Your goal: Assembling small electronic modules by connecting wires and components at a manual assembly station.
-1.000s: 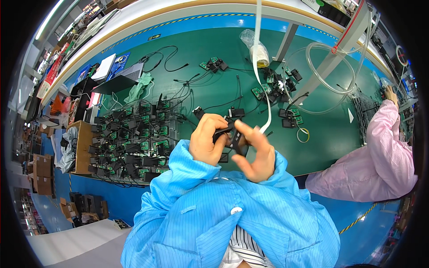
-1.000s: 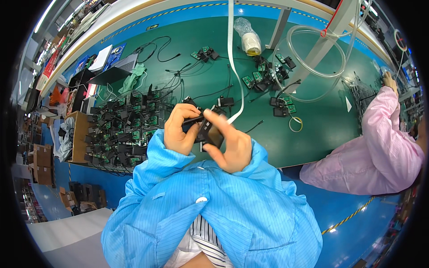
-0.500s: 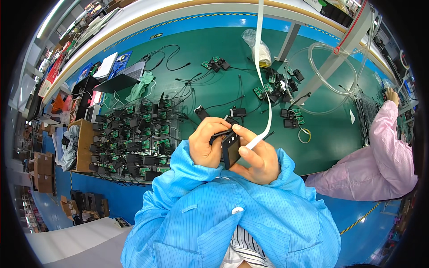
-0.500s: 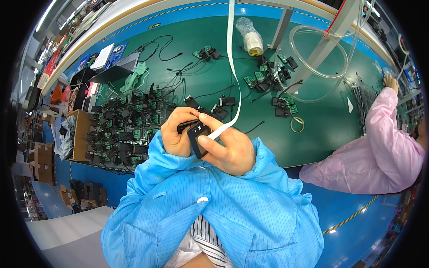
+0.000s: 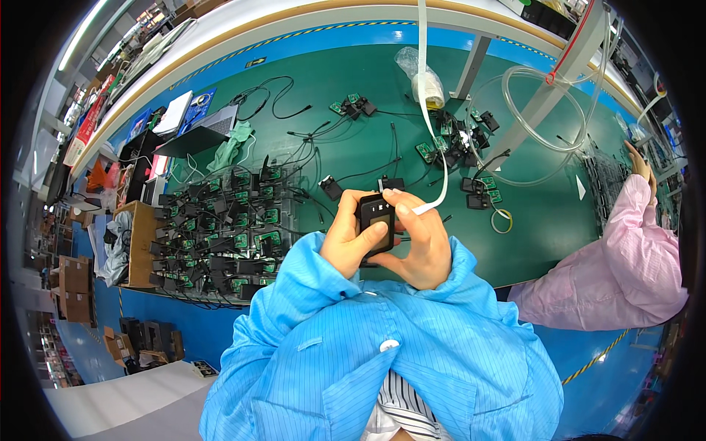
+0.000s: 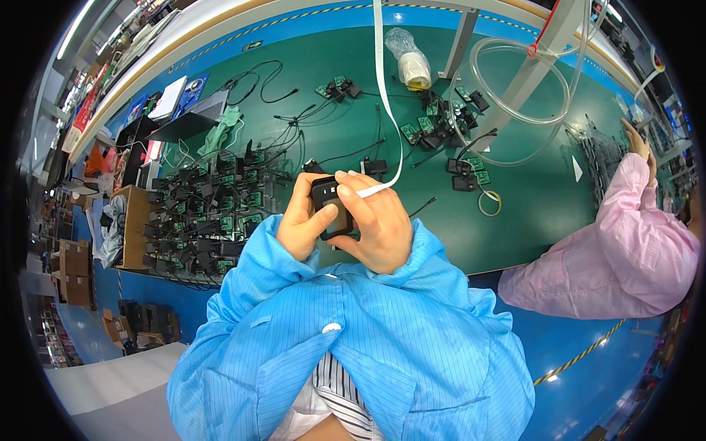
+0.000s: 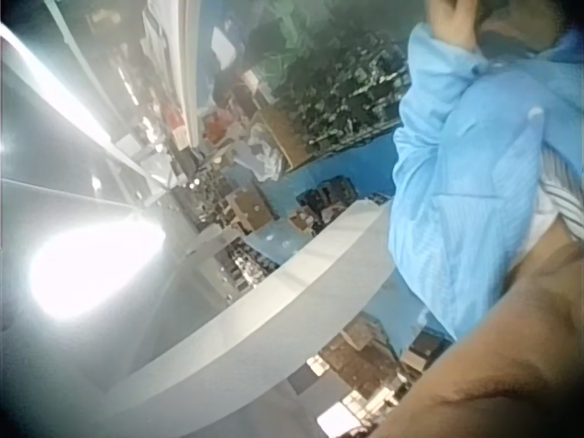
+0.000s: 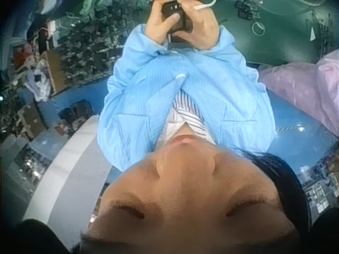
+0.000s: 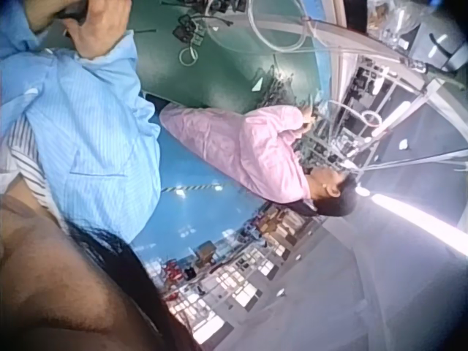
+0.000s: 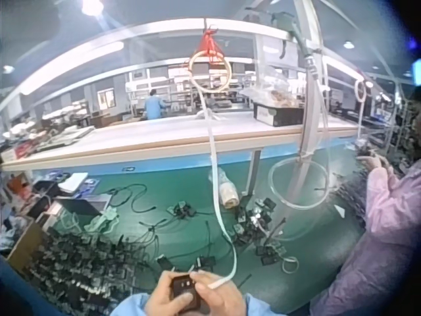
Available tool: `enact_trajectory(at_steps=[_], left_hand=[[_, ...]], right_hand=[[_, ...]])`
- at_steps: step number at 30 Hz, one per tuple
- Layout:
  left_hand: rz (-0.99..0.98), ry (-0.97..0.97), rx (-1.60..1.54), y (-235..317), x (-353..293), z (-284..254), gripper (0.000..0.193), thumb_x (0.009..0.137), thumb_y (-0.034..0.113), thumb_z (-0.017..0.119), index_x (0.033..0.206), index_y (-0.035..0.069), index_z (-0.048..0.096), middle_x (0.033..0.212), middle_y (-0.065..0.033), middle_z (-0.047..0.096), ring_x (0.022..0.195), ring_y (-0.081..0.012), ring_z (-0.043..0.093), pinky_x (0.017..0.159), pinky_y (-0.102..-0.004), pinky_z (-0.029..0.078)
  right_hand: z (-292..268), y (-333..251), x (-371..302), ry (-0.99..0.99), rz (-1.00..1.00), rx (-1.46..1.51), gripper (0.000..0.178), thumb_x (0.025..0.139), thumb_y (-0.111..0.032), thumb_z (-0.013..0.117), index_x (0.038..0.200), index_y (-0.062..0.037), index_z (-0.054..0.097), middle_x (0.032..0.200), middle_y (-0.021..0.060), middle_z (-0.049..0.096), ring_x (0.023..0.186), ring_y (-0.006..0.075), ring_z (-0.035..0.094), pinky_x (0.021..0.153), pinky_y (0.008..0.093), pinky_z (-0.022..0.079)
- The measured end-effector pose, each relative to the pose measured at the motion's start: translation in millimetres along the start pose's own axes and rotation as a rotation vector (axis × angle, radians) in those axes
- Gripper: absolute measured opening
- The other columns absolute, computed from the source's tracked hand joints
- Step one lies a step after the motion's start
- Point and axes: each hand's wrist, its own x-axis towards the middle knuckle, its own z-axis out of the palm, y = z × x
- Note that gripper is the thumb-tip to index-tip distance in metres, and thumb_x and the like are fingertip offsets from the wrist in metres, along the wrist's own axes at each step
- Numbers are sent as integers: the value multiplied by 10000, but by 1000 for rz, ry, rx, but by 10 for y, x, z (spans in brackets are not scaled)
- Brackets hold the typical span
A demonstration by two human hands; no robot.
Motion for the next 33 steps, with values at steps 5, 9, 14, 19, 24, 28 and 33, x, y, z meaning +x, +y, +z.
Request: enact_trajectory(at_steps=[5,9,14,19,24,28,33], left_hand=[[21,133,109,-50,-36,131,313,878,4,575,1164,33,451,1107,-155,581,944,-199,580,855,-321,483],[62,177,99,-77,-38,143,323,891,27,595,1172,24,436,1096,-163,587,893,-212,614,802,-333,523],[-14,171,34,24,-35,29,307,902,-20,541,1190,3,438,1021,-177,594,764,-250,673,666,-309,573],[-115,45,46,86,-95,24,298,915,10,529,1196,1,433,992,-181,600,710,-251,673,624,-304,568],[-205,7,-80,94,-126,65,313,914,35,525,1208,-4,422,998,-188,597,712,-246,669,605,-306,560],[-205,-16,-49,95,-128,59,361,908,66,557,1221,4,388,1013,-218,596,684,-283,671,567,-320,571],[-187,-5,-66,83,-149,109,338,911,54,528,1221,-3,407,1018,-199,589,695,-234,658,589,-300,555]], right_hand=[[44,-157,68,-4,100,-208,952,518,-175,886,1362,-85,456,1317,153,563,1162,317,554,932,416,444],[72,-174,47,11,128,-282,909,507,-146,871,1335,-104,499,1336,98,566,1163,300,552,959,411,407],[-103,-67,99,21,48,156,768,594,-116,821,1304,-103,527,1250,43,606,1070,279,572,961,369,374],[-414,-134,224,9,-13,-451,691,681,-77,761,1326,-69,512,1051,51,643,924,255,579,923,370,390],[-339,132,188,-218,40,32,589,733,-16,687,1300,-87,546,789,-6,597,749,142,542,899,316,355],[-259,16,194,-139,380,440,521,820,-40,674,1310,-9,500,741,25,559,800,185,550,803,317,424],[-209,6,145,-74,447,553,434,862,-39,636,1275,7,511,706,11,522,804,171,550,793,276,415]])
